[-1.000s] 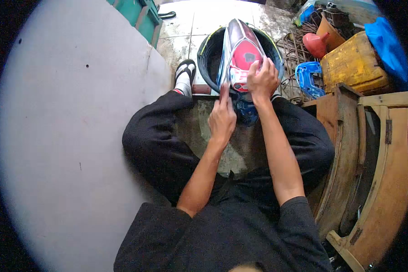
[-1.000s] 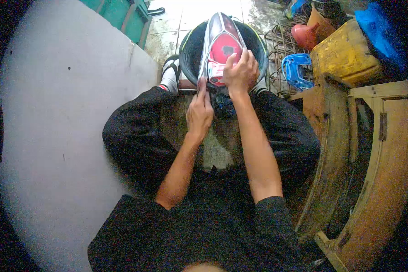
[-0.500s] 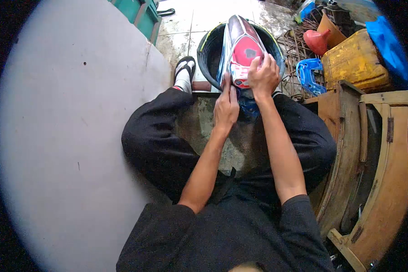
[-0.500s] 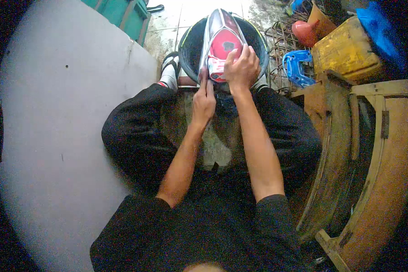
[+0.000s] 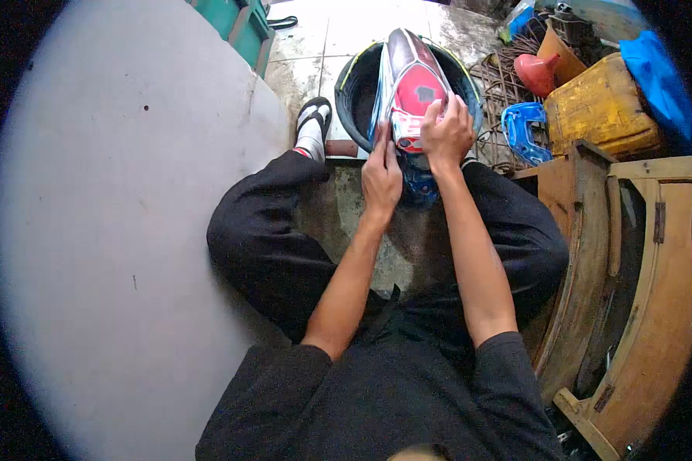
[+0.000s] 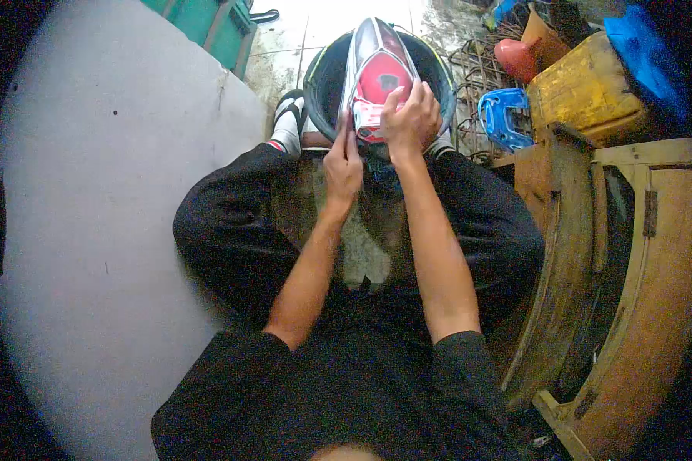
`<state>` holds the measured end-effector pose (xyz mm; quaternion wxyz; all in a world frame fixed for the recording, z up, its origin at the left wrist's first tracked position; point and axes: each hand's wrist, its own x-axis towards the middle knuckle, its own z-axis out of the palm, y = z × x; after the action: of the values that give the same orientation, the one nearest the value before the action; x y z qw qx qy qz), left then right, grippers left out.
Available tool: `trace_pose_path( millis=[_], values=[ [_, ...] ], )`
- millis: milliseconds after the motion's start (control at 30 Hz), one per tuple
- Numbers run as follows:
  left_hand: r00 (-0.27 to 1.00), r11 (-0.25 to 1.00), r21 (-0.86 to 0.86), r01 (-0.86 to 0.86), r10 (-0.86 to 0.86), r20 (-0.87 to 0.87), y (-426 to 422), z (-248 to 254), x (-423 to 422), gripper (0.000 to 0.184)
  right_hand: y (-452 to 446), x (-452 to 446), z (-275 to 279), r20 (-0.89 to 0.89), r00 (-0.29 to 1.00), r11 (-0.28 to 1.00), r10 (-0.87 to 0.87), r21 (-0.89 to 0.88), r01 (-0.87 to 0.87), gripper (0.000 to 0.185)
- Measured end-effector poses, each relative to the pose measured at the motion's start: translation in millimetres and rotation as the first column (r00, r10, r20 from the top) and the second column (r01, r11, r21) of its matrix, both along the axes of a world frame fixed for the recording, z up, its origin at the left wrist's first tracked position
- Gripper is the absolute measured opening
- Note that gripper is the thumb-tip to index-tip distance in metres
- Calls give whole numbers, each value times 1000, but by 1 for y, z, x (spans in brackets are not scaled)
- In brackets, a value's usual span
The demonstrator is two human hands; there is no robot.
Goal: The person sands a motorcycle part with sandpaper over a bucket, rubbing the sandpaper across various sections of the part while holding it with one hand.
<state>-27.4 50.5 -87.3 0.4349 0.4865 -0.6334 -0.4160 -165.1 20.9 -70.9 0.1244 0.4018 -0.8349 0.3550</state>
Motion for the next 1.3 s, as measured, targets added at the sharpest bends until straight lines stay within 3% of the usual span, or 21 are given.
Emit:
trace_pose_path(
  millis=[300,367,433,567,633,767,800,933,967,1033,1167,1300],
  values=[
    [987,1000,26,-10,13,-161,5,-14,-3,39,1,0,1,7,1000,1000,-12,7,12,45],
    [994,997,80,-6,14,-105,3,-8,-3,39,0,-1,-5,25,1000,1000,4,-17,-4,46],
    [999,1000,27,-5,6,-39,14,-9,3,41,0,0,-4,23,1000,1000,-6,-5,6,47],
    [999,1000,2,-8,8,-48,20,-12,3,42,1,-1,-4,30,1000,1000,0,20,-1,47],
    [996,996,88,12,-5,-84,6,-3,-1,42,2,0,-3,23,1000,1000,6,3,-6,47],
    [997,1000,12,18,-17,-77,7,-16,5,42,1,0,-2,0,1000,999,9,-33,-9,46],
    [999,998,55,32,-31,-18,14,-13,11,42,2,1,-2,12,1000,1000,7,-21,-7,46],
    [998,997,73,20,-16,-58,9,-6,7,42,0,-1,-4,13,1000,1000,3,-16,-2,45],
    [999,988,150,21,-17,-30,3,-1,5,42,0,0,-5,7,1000,1000,2,-18,-2,45],
    [996,999,37,5,-2,-84,-7,-3,1,41,3,1,-5,1,1000,1000,9,0,-9,45],
    [1000,998,56,19,-19,8,15,-14,16,42,0,-2,1,3,1000,1000,3,-1,-3,44],
    [999,999,3,35,-35,-24,8,-9,11,42,2,-1,-5,-11,1000,999,19,-25,-20,44]
  ],
)
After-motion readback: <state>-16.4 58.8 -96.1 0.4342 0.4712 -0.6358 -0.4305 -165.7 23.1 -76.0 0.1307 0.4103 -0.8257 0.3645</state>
